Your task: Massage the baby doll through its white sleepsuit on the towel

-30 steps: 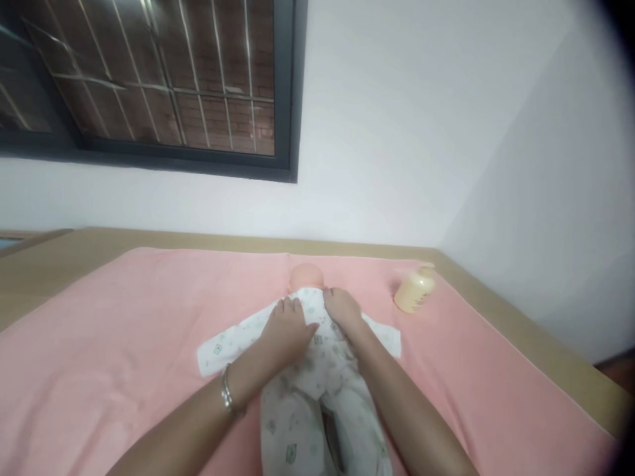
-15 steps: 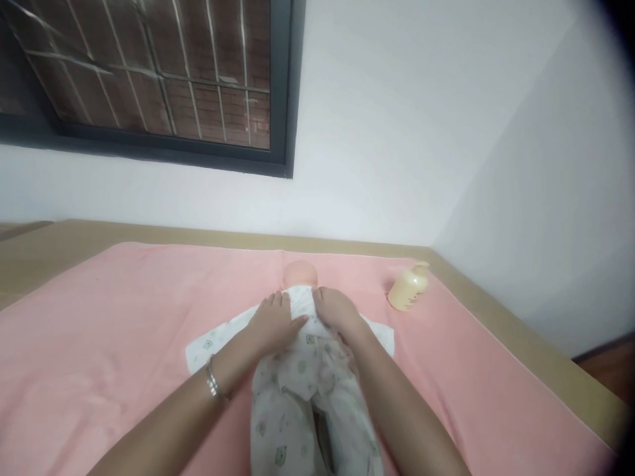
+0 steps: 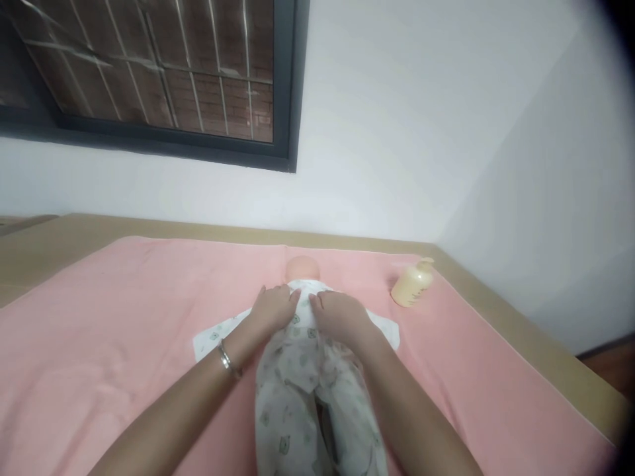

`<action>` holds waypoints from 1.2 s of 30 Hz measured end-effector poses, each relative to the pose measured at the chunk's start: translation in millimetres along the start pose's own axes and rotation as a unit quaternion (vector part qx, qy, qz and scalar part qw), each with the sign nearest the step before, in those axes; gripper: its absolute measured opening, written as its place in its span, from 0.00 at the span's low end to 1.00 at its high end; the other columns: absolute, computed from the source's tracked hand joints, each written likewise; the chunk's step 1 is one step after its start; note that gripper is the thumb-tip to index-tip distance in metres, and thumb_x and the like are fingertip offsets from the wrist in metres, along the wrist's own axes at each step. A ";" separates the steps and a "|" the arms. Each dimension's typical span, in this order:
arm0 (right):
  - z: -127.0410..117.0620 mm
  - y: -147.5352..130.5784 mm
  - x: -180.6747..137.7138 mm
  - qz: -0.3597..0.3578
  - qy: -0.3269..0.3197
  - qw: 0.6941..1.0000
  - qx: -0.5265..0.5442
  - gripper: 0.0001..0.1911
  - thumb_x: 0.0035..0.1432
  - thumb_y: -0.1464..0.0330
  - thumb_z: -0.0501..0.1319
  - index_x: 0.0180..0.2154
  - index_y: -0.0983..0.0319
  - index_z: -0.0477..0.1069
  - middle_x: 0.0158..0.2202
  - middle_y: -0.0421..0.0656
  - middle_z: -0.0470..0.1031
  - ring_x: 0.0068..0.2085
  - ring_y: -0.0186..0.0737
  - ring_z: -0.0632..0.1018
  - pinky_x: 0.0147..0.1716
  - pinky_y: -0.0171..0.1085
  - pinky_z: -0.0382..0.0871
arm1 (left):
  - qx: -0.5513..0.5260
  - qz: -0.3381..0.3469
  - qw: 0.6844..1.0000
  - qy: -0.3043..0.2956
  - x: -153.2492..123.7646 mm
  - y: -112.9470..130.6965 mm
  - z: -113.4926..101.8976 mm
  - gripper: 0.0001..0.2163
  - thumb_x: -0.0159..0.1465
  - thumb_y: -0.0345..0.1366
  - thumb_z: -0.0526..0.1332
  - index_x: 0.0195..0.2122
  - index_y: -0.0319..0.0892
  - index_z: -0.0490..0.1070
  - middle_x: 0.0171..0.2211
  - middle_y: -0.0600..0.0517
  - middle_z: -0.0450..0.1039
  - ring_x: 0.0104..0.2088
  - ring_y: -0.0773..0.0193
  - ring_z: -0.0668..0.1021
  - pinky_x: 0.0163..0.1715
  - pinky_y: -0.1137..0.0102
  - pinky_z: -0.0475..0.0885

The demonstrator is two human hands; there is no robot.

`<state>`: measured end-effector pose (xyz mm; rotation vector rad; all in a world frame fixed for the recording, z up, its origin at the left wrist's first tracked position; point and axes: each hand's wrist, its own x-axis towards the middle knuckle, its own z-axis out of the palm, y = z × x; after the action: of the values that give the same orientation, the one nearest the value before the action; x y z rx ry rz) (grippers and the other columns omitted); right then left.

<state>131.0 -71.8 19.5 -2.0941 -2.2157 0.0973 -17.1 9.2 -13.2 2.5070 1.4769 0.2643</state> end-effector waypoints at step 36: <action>54.9 41.2 69.0 0.117 -0.020 0.978 0.171 0.37 0.64 0.47 0.36 0.39 0.63 0.76 0.40 0.53 0.77 0.41 0.50 0.76 0.37 0.42 0.66 | -0.056 -0.114 0.990 0.063 18.1 -0.4 31.4 0.24 0.65 0.56 0.40 0.37 0.43 0.66 0.35 0.46 0.75 0.37 0.51 0.76 0.35 0.62 0.65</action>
<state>162.0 0.4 -38.0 -2.1537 -1.8012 0.5030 -0.5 22.2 -42.7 2.2459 1.7274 0.4583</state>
